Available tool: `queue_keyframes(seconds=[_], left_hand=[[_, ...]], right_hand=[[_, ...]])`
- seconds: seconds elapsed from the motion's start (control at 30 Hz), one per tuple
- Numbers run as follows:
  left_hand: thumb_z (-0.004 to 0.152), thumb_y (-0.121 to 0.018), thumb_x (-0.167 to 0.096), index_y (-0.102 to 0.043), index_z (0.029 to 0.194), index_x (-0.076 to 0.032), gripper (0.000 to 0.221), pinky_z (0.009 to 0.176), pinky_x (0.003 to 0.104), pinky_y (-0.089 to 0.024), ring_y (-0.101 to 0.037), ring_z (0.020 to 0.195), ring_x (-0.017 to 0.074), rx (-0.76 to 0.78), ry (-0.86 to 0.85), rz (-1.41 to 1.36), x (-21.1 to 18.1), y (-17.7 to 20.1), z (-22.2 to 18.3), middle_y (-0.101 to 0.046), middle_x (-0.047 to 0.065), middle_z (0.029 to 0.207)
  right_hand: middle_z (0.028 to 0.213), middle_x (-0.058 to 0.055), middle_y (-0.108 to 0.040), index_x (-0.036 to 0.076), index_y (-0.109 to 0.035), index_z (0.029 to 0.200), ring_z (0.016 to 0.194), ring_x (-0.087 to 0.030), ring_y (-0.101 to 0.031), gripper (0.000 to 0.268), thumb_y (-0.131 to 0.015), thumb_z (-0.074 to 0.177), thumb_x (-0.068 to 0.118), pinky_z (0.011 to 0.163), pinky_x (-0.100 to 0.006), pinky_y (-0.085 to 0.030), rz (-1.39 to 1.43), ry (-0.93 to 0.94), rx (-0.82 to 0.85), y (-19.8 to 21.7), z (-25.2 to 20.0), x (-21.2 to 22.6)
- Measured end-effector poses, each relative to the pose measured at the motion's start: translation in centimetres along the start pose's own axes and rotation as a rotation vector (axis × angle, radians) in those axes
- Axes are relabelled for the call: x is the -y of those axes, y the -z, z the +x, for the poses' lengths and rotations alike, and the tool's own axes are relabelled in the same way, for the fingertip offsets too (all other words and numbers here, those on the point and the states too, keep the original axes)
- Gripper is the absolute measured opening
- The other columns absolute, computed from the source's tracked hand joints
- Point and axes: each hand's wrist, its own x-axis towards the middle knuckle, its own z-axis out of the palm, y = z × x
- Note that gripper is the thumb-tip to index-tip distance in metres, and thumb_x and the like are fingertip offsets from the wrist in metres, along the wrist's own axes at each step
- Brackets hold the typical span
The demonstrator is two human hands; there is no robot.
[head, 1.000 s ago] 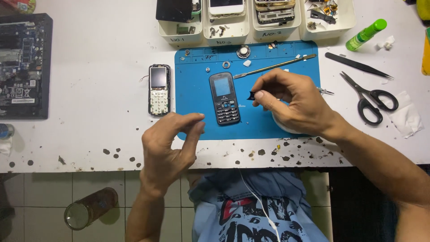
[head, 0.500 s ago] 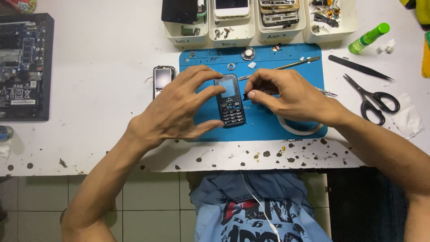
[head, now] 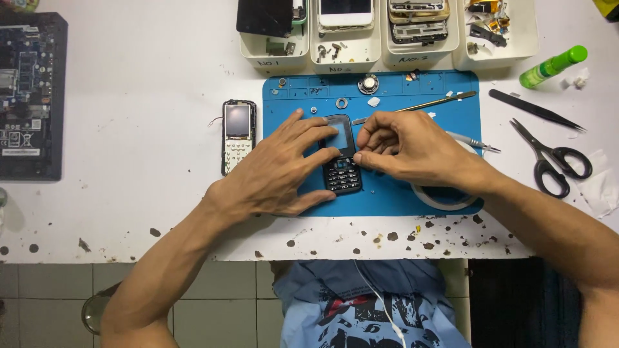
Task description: Repairing a small feature phone by disassembling and reassembling its components
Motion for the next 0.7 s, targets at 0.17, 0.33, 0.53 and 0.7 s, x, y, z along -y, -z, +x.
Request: queue_keyframes(seconds=[0.17,0.33,0.53,0.7], left_hand=[[0.093,-0.075,-0.05,-0.059,0.13,-0.003,0.062,0.12,0.063,-0.036,-0.05,0.138,0.0453,-0.002,0.003,-0.035,0.1,-0.1,0.0,-0.054,0.027,0.141],[0.092,-0.076,-0.05,-0.06,0.13,-0.003,0.062,0.119,0.064,-0.036,-0.051,0.136,0.045,-0.015,-0.001,-0.028,0.1,-0.1,0.0,-0.055,0.026,0.14],[0.093,-0.074,-0.051,-0.059,0.13,-0.004,0.062,0.119,0.064,-0.036,-0.049,0.137,0.0451,-0.017,0.001,-0.033,0.2,-0.4,0.0,-0.054,0.026,0.14],[0.093,-0.075,-0.051,-0.06,0.13,-0.004,0.062,0.118,0.065,-0.036,-0.05,0.136,0.0444,-0.019,-0.001,-0.022,0.2,-0.4,0.0,-0.055,0.026,0.14]], right_hand=[[0.082,-0.002,-0.077,0.01,-0.07,0.098,0.075,-0.01,-0.075,0.021,-0.084,0.085,0.019,0.066,-0.02,-0.061,0.014,-0.075,0.014,0.1,0.0,0.9],[0.073,-0.003,-0.076,0.009,-0.065,0.097,0.067,-0.009,-0.071,0.02,-0.082,0.088,0.015,0.063,-0.02,-0.058,0.088,-0.136,0.017,0.0,0.0,1.2],[0.074,-0.004,-0.074,0.01,-0.064,0.098,0.07,-0.01,-0.071,0.021,-0.082,0.089,0.013,0.065,-0.021,-0.059,0.148,-0.168,0.021,0.0,0.1,1.3],[0.07,0.0,-0.074,0.01,-0.064,0.094,0.062,-0.007,-0.068,0.022,-0.084,0.088,0.017,0.058,-0.019,-0.054,0.06,-0.118,-0.021,-0.3,0.0,1.0]])
